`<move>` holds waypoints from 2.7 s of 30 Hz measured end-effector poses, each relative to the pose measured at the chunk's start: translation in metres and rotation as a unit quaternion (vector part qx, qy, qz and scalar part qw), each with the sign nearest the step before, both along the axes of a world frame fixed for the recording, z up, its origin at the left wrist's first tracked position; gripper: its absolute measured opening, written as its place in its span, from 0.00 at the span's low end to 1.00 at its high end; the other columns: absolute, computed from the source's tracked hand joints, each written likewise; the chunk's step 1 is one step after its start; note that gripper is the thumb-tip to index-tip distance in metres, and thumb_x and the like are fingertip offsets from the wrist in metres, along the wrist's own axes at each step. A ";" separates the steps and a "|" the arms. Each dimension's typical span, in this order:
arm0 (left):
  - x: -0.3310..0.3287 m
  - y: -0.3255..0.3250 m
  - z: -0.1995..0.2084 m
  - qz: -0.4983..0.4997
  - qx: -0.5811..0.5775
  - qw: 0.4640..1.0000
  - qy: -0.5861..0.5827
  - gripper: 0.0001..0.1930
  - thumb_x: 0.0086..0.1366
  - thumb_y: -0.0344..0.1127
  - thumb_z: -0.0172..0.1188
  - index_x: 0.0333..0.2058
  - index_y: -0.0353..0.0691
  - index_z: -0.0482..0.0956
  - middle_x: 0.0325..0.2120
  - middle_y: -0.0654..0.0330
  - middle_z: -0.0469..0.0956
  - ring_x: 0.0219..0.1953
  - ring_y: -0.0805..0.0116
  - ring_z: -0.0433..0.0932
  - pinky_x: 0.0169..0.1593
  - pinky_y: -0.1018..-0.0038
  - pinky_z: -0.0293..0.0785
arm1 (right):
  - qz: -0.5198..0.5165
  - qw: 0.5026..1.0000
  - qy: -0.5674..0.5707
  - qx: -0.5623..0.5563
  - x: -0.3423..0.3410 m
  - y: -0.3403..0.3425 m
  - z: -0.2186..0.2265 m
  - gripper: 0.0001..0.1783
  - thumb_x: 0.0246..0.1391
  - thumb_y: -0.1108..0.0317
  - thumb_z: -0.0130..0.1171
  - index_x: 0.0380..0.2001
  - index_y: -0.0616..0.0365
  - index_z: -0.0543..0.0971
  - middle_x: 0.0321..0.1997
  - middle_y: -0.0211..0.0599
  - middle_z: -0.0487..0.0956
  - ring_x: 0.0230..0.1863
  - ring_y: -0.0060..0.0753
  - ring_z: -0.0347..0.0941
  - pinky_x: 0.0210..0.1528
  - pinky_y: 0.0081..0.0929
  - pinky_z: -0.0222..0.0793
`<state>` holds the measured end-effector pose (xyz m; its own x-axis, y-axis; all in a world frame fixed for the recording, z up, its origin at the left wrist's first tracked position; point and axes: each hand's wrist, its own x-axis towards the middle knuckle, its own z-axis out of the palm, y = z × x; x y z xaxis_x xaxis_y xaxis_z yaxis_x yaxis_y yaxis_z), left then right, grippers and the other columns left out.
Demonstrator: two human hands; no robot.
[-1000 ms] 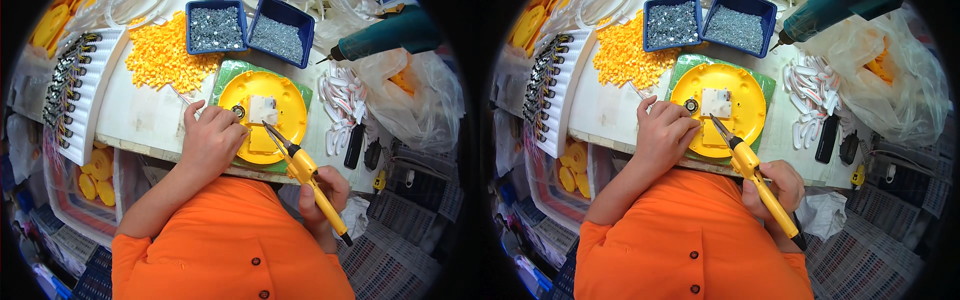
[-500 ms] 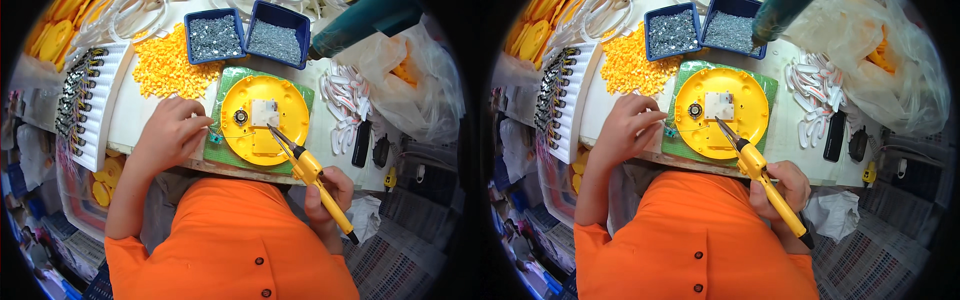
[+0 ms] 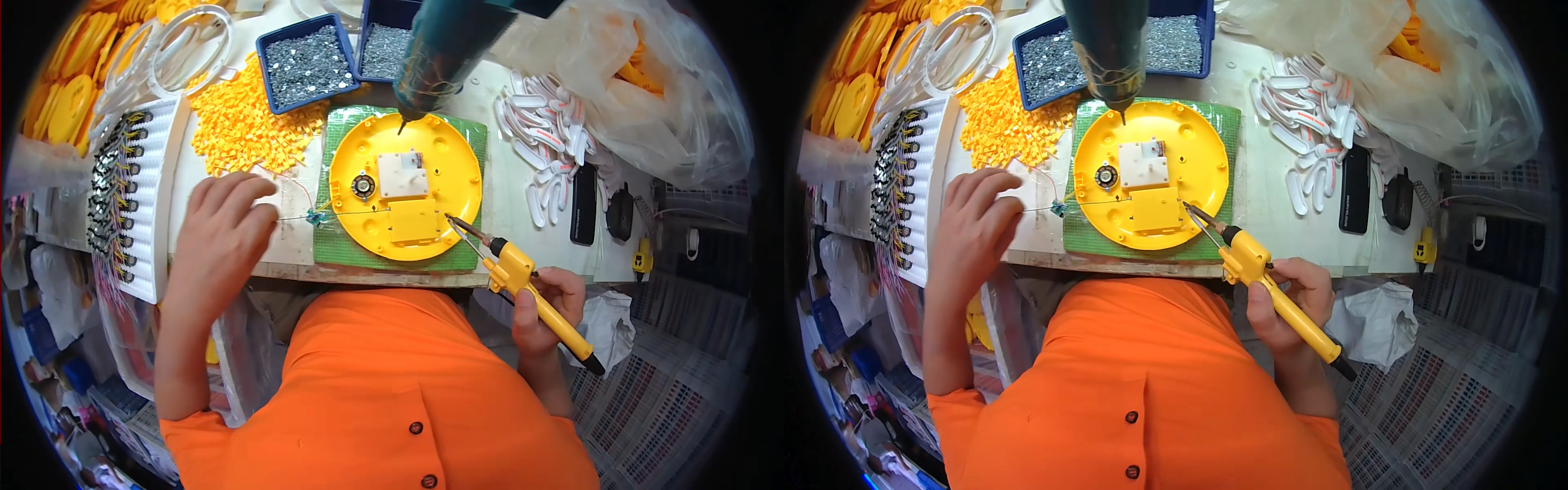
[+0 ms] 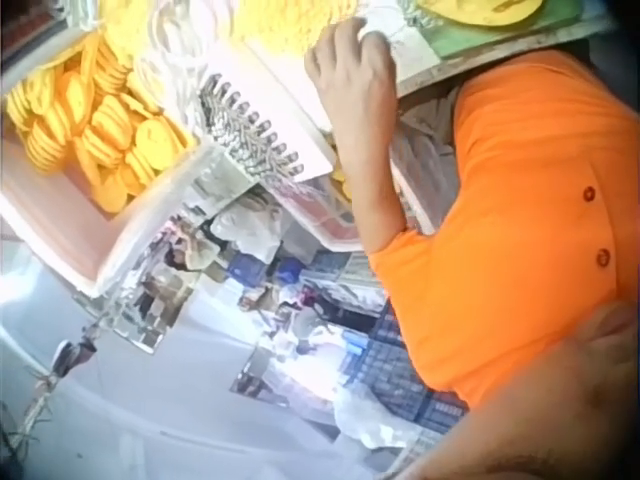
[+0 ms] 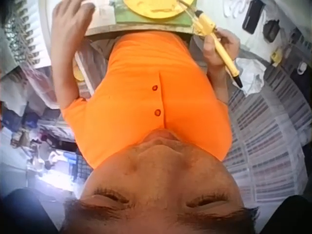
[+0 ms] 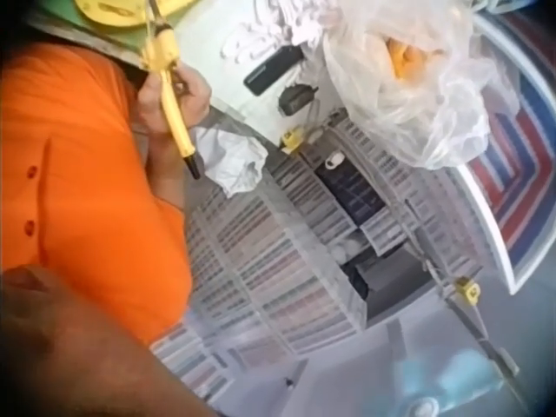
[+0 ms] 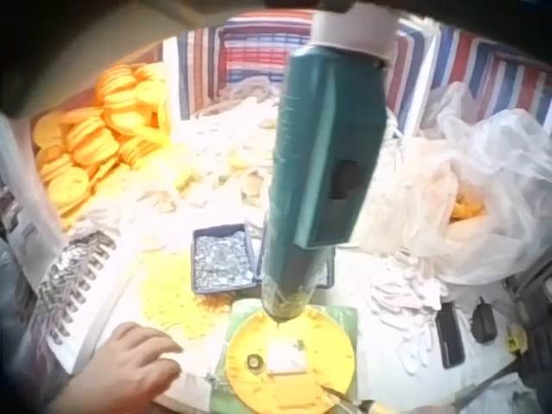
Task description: Assembling toy components using a hot glue gun and an electric screwdriver at a factory workbench.
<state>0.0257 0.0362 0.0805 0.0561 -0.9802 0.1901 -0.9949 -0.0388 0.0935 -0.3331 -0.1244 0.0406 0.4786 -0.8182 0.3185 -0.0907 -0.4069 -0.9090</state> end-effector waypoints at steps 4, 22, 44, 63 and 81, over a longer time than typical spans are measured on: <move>0.016 0.010 0.024 0.038 -0.009 0.999 0.000 0.10 0.52 0.22 0.64 0.33 0.39 0.75 0.45 0.57 0.79 0.54 0.54 0.76 0.57 0.59 0.70 | -0.040 0.998 0.022 -0.033 -0.012 0.005 -0.008 0.21 0.53 0.72 0.70 0.46 0.61 0.70 0.32 0.35 0.78 0.30 0.20 0.71 0.35 0.19 0.70; -0.081 -0.079 -0.030 -0.075 -0.053 0.952 0.292 0.06 0.60 0.27 0.68 0.35 0.39 0.80 0.31 0.57 0.78 0.32 0.56 0.80 0.34 0.67 0.75 | -0.034 0.997 0.038 -0.050 -0.013 0.013 -0.017 0.21 0.49 0.70 0.70 0.44 0.66 0.76 0.26 0.35 0.80 0.25 0.24 0.76 0.31 0.22 0.75; -0.109 -0.082 -0.067 -0.036 -0.107 0.980 0.164 0.06 0.57 0.36 0.67 0.33 0.48 0.79 0.37 0.68 0.78 0.44 0.68 0.78 0.52 0.61 0.62 | 0.048 0.977 0.076 -0.193 -0.004 0.009 -0.017 0.23 0.52 0.65 0.67 0.48 0.65 0.74 0.33 0.42 0.79 0.28 0.30 0.74 0.32 0.25 0.72; -0.112 -0.085 -0.066 -0.034 -0.108 0.981 0.157 0.07 0.56 0.35 0.68 0.31 0.48 0.78 0.36 0.68 0.78 0.43 0.69 0.78 0.51 0.61 0.61 | 0.065 0.971 0.095 -0.211 0.001 0.003 -0.009 0.21 0.47 0.66 0.68 0.42 0.60 0.72 0.24 0.40 0.76 0.22 0.39 0.75 0.27 0.31 0.74; -0.114 -0.086 -0.065 -0.030 -0.106 0.981 0.163 0.06 0.57 0.34 0.67 0.30 0.48 0.77 0.36 0.68 0.78 0.43 0.68 0.78 0.52 0.60 0.62 | -0.057 0.998 0.000 -0.040 0.001 0.001 -0.003 0.28 0.61 0.59 0.60 0.56 0.65 0.65 0.41 0.41 0.75 0.36 0.25 0.74 0.40 0.21 0.73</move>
